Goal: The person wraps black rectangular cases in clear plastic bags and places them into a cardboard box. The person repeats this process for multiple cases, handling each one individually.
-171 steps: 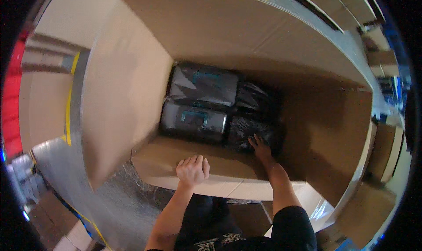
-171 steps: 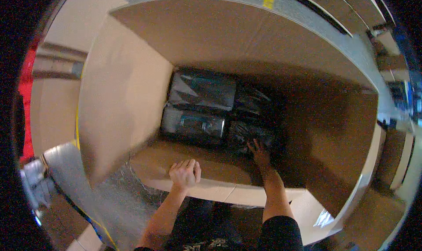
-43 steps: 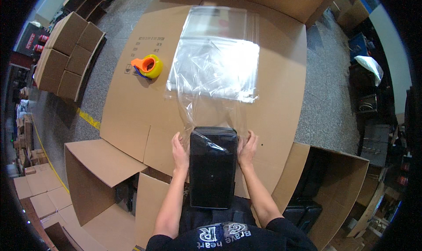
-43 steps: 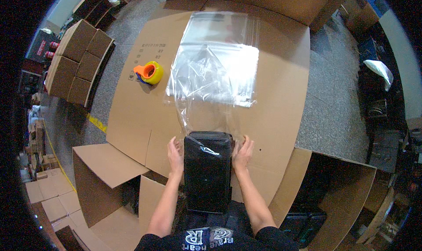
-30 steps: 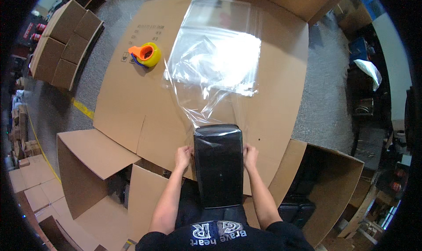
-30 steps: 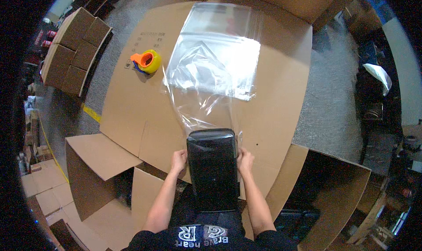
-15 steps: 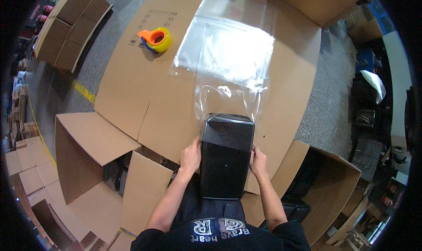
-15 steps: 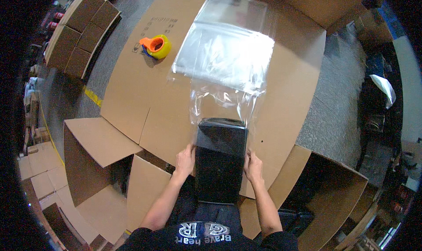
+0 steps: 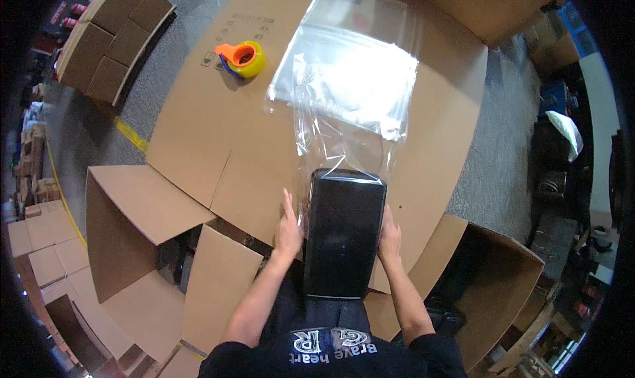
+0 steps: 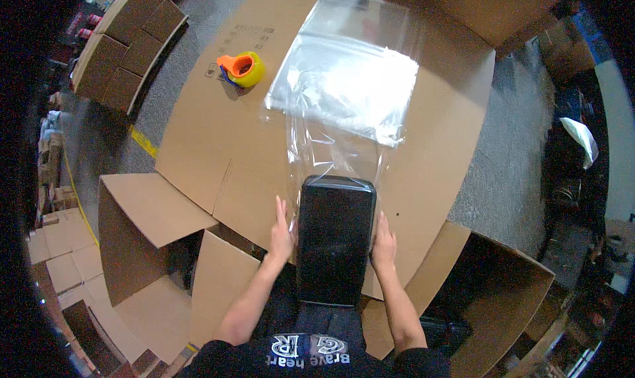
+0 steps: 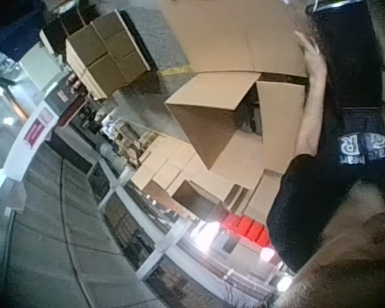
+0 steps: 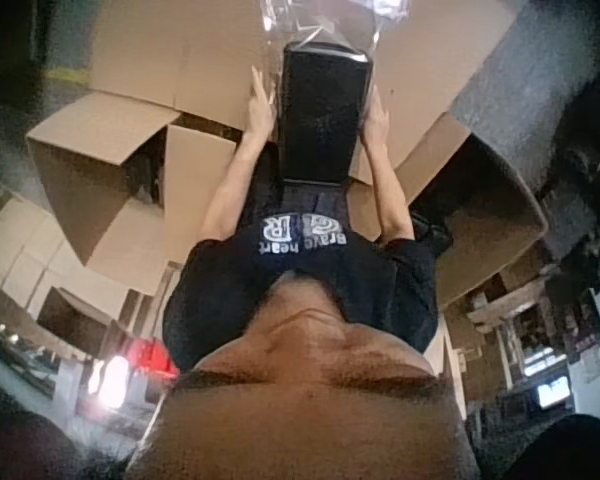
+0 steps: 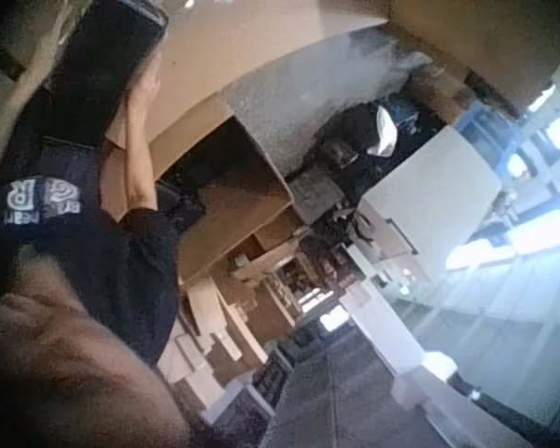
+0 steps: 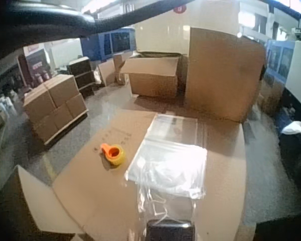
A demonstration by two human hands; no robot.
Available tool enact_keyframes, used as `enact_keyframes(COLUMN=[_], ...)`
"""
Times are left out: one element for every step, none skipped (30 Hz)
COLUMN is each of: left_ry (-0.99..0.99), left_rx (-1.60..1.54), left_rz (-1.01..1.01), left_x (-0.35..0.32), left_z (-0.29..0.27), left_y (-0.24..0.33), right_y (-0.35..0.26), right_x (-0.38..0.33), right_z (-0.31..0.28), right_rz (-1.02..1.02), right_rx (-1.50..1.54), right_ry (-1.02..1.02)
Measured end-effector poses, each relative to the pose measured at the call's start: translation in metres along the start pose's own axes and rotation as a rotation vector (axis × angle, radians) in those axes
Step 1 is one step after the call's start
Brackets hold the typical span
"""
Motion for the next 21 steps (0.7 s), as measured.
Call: enact_keyframes(left_ry=[-0.161, -0.329, -0.423, -0.521, -0.53, -0.539, -0.516, -0.602, -0.723, -0.747, -0.679, -0.81, -1.052, -1.189, -1.357, -1.056, -0.776, -0.49, -0.523, -0.557, -0.548], left_rx=[0.064, 0.119, 0.185, 0.231, 0.164, 0.189, 0.272, 0.216, 0.27, 0.293, 0.185, 0.234, 0.311, 0.367, 0.457, 0.342, 0.238, 0.135, 0.131, 0.124, 0.11], left_rz=[-0.089, -0.112, -0.11, -0.105, -0.104, 0.025, 0.142, 0.009, -0.062, 0.008, 0.129, 0.146, 0.119, 0.07, 0.001, 0.088, 0.159, 0.227, 0.178, 0.125, 0.091], left_x=[0.003, 0.002, 0.002, -0.011, -0.027, -0.046, -0.066, -0.092, -0.115, -0.132, -0.141, -0.158, -0.18, -0.193, -0.206, -0.187, -0.172, -0.158, -0.158, -0.157, -0.156], left_z=[0.012, 0.02, 0.024, 0.023, 0.014, 0.006, 0.0, -0.005, -0.007, -0.016, -0.029, -0.035, -0.042, -0.044, -0.048, -0.049, -0.056, -0.064, -0.056, -0.046, -0.042], left_y=[-0.009, -0.016, -0.021, -0.025, -0.025, -0.021, -0.017, -0.028, -0.04, -0.041, -0.033, -0.038, -0.046, -0.05, -0.057, -0.042, -0.026, -0.011, -0.01, -0.01, -0.009], right_y=[0.001, 0.0, 0.011, 0.019, 0.024, 0.038, 0.036, 0.037, 0.037, 0.038, 0.034, 0.029, 0.023, 0.016, 0.014, 0.007, 0.005, 0.003, 0.002, -0.001, -0.004], right_x=[0.006, 0.005, 0.001, -0.01, -0.029, -0.054, -0.077, -0.106, -0.134, -0.157, -0.18, -0.204, -0.23, -0.232, -0.234, -0.221, -0.209, -0.193, -0.178, -0.165, -0.153], right_z=[0.006, 0.009, 0.016, 0.02, 0.021, 0.03, 0.028, 0.031, 0.027, 0.025, 0.023, 0.022, 0.027, 0.012, 0.003, -0.012, -0.023, -0.03, -0.032, -0.031, -0.033], right_rz=[-0.071, -0.176, -0.134, -0.129, -0.157, -0.059, -0.117, -0.138, -0.121, -0.071, -0.08, -0.036, -0.133, -0.039, 0.083, 0.052, 0.067, 0.061, 0.061, 0.044, -0.002], right_rx=[-0.077, -0.151, -0.161, -0.167, -0.184, -0.154, -0.067, -0.045, 0.017, 0.058, 0.027, 0.027, -0.207, -0.018, 0.101, 0.108, 0.083, 0.058, 0.001, -0.058, -0.115], right_ry=[-0.011, -0.01, -0.074, -0.123, -0.162, -0.328, -0.279, -0.332, -0.322, -0.319, -0.358, -0.485, -0.762, -0.707, -0.769, -0.644, -0.597, -0.53, -0.505, -0.467, -0.373])
Point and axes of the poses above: each hand's wrist, its own x-axis towards the middle knuckle, its own z-axis out of the palm, y = z × x, the point moved 7 cm from there along x, towards the middle knuckle, and after that the axes turned 8 degrees about y, right-handed, at the moved point
